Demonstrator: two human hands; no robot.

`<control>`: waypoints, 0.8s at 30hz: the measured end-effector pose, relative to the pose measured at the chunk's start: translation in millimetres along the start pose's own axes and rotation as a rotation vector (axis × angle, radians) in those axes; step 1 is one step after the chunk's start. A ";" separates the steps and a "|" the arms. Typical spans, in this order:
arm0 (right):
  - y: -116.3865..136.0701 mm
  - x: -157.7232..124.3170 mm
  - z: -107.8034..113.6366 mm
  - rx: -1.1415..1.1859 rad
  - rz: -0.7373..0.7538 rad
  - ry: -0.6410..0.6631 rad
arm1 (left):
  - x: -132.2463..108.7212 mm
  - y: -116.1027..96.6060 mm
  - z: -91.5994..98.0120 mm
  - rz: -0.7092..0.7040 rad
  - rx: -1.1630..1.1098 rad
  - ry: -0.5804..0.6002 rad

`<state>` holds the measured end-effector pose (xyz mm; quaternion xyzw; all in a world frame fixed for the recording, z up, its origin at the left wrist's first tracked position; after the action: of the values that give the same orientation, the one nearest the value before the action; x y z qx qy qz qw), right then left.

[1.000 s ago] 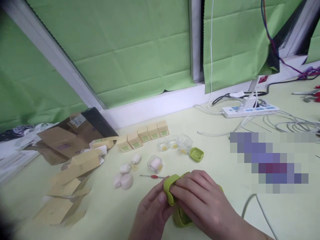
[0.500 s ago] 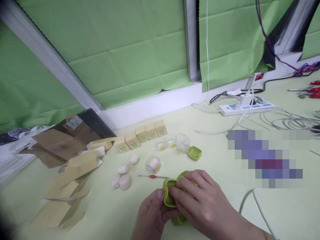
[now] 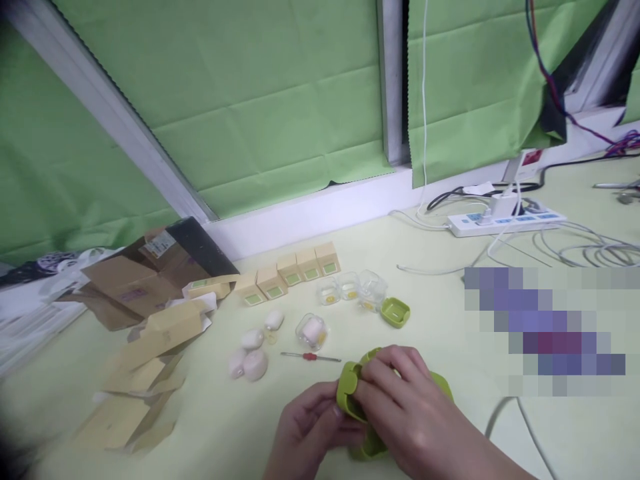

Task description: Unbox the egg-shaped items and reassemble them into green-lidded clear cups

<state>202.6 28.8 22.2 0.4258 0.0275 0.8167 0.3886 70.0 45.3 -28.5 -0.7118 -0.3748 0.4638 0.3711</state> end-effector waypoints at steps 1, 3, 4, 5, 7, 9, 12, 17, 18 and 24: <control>-2.3 -0.2 -0.3 0.028 -0.014 0.024 | -0.2 -0.2 -0.1 0.002 0.023 0.008; -6.0 0.1 0.0 0.082 -0.050 0.100 | -0.5 0.7 0.5 0.005 0.067 0.032; -7.1 0.9 1.0 0.107 -0.071 0.140 | -0.5 1.9 1.5 0.012 0.085 0.040; -7.2 2.2 2.7 0.132 -0.085 0.173 | -0.5 2.8 2.7 0.014 0.103 0.046; -4.2 5.8 7.7 0.191 -0.094 0.204 | -0.3 2.1 5.4 -0.025 0.136 0.045; -1.0 9.3 13.9 0.270 -0.127 0.173 | -0.7 -2.8 6.7 -0.115 0.145 0.028; 1.5 9.8 20.0 0.350 -0.208 0.063 | -2.9 -11.5 3.5 -0.224 0.121 0.023; 7.5 0.9 6.3 0.375 -0.199 0.181 | -3.7 -8.7 -3.3 -0.181 0.133 0.131; 7.9 -1.0 4.9 0.396 -0.194 0.179 | -2.9 -6.5 -3.5 -0.186 0.139 0.176; 12.2 -3.2 6.7 0.370 -0.144 0.107 | 5.9 -4.3 11.9 -0.349 0.254 0.226</control>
<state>201.1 16.3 28.9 0.4429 0.2282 0.7892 0.3590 59.7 54.6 -30.5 -0.6313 -0.3871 0.3534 0.5716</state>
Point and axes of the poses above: each hand's wrist, its own x-axis towards the middle knuckle, its own z-axis out of the back of the hand, y = z × x, the point moved 5 cm from there along x, towards the middle knuckle, and after that the axes turned 4 degrees about x, right-handed, at the moved point
